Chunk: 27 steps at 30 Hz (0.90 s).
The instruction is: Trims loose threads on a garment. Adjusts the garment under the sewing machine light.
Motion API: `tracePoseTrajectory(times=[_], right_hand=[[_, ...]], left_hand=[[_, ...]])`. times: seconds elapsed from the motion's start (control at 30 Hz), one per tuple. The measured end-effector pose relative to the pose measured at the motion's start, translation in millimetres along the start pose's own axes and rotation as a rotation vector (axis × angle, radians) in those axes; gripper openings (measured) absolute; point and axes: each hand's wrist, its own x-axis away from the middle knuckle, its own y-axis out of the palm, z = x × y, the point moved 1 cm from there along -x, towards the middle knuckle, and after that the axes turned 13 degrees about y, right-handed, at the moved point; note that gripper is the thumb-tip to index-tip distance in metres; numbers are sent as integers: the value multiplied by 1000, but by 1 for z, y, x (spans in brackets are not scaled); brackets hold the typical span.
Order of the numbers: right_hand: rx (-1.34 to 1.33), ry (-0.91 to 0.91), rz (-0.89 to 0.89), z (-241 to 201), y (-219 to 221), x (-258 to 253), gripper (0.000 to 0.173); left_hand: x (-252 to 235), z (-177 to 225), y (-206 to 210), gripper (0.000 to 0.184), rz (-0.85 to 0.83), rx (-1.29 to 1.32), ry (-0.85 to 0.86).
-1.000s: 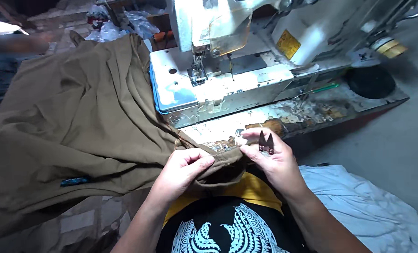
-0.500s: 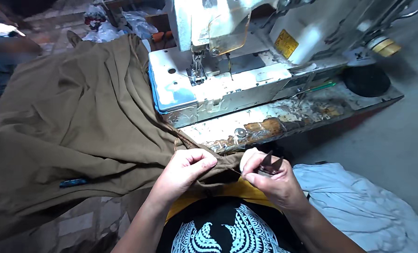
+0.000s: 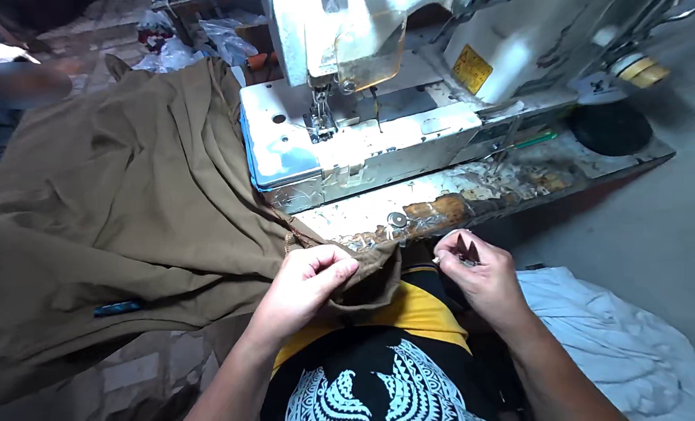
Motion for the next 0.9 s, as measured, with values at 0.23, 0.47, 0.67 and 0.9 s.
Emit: tracePoseTrajectory(times=[0.23,0.47,0.67,0.9], right_hand=[[-471,110,-581,-54,17,23,25],[-499,191,-654,-56,35,29,25],[-456,214,-644,-59,35,28,24],[-436,228,-658,-59,38,28,23]], left_hand=[[-2,4,5,14,37,41,30],[3,10,4,15,33,53,25],[3,9,5,14,15,68,47],[3,11,3,15,14,66,35]])
